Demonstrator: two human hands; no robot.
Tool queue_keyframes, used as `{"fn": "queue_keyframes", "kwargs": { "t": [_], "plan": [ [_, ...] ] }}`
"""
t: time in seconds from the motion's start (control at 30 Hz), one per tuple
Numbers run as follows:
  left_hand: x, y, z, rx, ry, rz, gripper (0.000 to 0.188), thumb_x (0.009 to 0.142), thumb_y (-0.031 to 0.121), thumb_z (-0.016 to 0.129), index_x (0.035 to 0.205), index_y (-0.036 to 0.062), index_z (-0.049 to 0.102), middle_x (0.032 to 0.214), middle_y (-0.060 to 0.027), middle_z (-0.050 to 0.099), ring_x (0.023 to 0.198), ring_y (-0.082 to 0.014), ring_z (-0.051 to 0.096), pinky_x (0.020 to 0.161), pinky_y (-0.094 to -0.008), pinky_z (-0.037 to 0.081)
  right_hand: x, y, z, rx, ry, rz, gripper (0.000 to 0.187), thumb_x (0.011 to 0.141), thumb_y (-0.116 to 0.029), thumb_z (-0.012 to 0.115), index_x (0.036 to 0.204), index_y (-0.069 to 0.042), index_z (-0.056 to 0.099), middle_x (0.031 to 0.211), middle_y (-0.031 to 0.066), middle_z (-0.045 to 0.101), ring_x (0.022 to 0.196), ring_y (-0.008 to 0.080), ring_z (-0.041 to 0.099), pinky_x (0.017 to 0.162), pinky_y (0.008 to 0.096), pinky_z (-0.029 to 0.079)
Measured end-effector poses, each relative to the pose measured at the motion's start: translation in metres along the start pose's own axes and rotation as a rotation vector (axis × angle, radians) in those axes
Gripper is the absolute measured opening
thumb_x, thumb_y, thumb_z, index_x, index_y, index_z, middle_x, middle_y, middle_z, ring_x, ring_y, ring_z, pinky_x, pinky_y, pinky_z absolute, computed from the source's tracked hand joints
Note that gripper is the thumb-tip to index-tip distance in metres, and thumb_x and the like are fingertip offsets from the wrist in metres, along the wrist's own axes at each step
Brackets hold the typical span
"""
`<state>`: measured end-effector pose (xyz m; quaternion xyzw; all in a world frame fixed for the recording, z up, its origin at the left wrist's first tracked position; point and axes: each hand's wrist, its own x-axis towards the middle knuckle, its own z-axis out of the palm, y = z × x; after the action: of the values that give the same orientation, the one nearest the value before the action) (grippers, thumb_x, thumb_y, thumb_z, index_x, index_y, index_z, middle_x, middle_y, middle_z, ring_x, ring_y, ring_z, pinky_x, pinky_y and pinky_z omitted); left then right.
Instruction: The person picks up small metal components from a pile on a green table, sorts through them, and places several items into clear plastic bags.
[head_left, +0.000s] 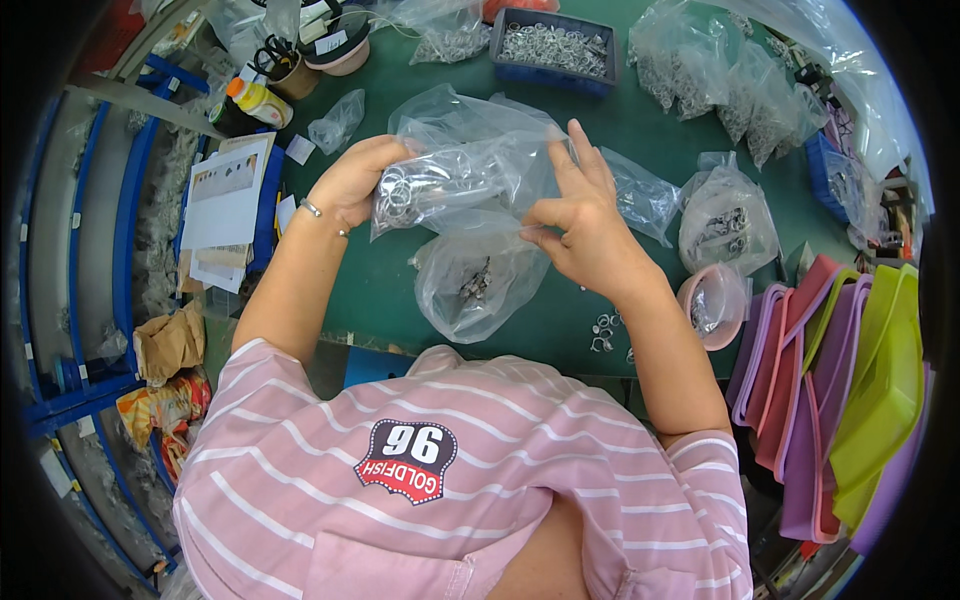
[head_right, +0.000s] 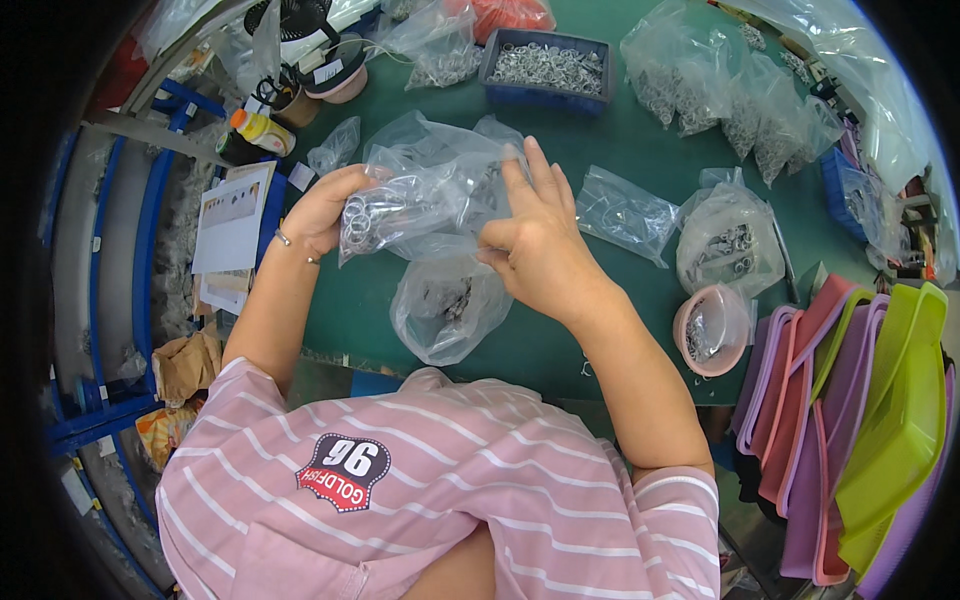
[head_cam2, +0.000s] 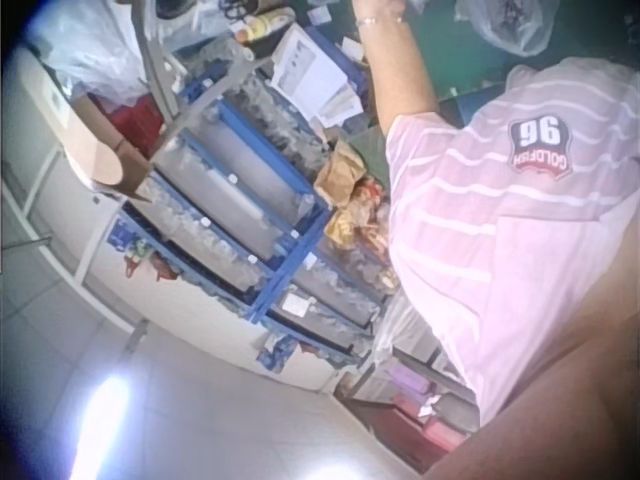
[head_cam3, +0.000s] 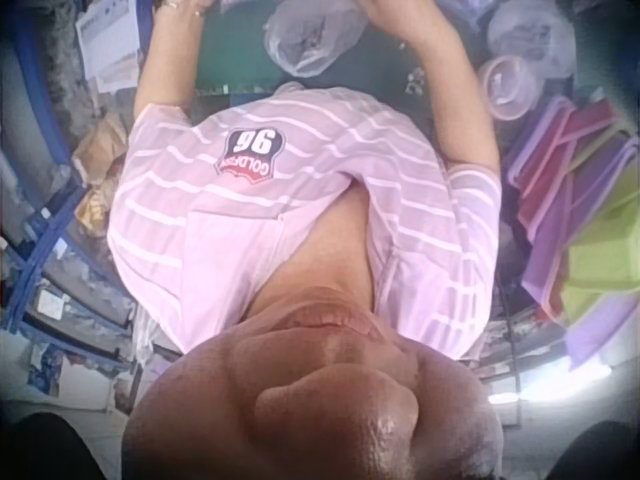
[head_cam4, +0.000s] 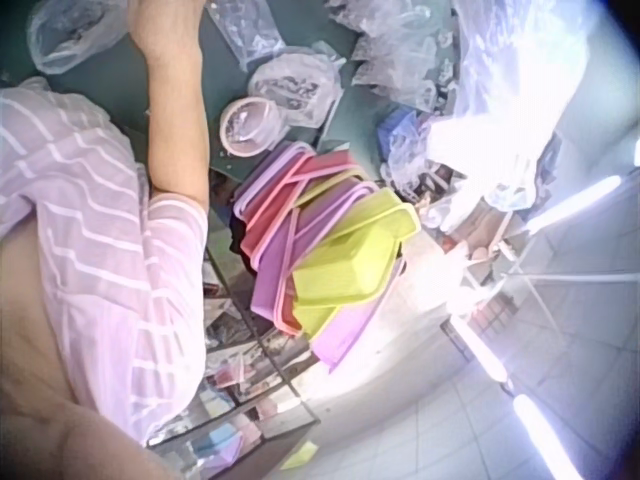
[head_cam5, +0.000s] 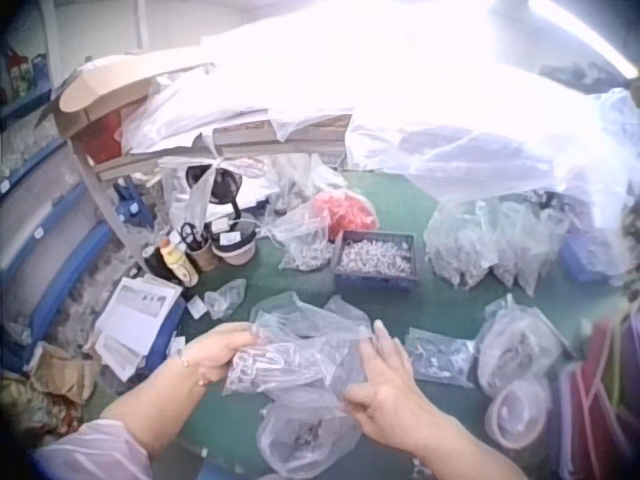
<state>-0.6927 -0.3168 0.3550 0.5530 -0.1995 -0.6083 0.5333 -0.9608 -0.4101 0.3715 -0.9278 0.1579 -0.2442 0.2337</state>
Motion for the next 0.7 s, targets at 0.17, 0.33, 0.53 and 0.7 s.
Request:
{"fn": "queue_keyframes", "kwargs": {
  "t": [0.17,0.33,0.53,0.7],
  "plan": [
    [0.003,-0.008,-0.003,-0.048,0.006,0.039,0.023,0.082,0.007,0.052,0.101,-0.0058,0.053,0.096,-0.0168,0.061,0.084,-0.0271,0.064,0.074,-0.0385,0.054,0.002,0.003,0.007,0.015,0.025,-0.029,0.013,0.061,-0.007,0.073,0.072,-0.006,0.065,0.13,0.0326,0.038,0.128,0.0478,0.025,0.103,0.0558,0.023],
    [0.004,-0.021,-0.01,-0.188,-0.054,0.035,0.03,0.082,0.007,0.052,0.109,-0.0065,0.051,0.106,-0.0186,0.059,0.093,-0.028,0.062,0.082,-0.0419,0.053,0.006,0.002,0.012,0.034,0.084,-0.001,0.014,0.063,-0.004,0.073,0.075,-0.007,0.067,0.13,0.0306,0.039,0.128,0.0454,0.028,0.101,0.0471,0.03],
    [-0.006,-0.028,-0.011,-0.465,-0.087,0.006,0.038,0.078,0.008,0.052,0.113,-0.0068,0.049,0.105,-0.0195,0.059,0.093,-0.0303,0.062,0.08,-0.0417,0.054,0.006,-0.007,0.014,-0.024,0.111,0.065,0.031,0.065,-0.004,0.072,0.095,-0.012,0.066,0.129,0.027,0.042,0.124,0.0441,0.034,0.099,0.0448,0.033],
    [-0.026,-0.036,-0.013,-0.701,-0.182,0.08,0.041,0.075,0.007,0.05,0.114,-0.0048,0.049,0.105,-0.0194,0.059,0.09,-0.0294,0.062,0.078,-0.0415,0.054,-0.007,-0.031,0.007,0.137,0.263,0.003,0.069,0.059,-0.021,0.082,0.118,-0.003,0.052,0.125,0.0224,0.044,0.1,0.0301,0.048,0.083,0.0372,0.043]
  ]
}}
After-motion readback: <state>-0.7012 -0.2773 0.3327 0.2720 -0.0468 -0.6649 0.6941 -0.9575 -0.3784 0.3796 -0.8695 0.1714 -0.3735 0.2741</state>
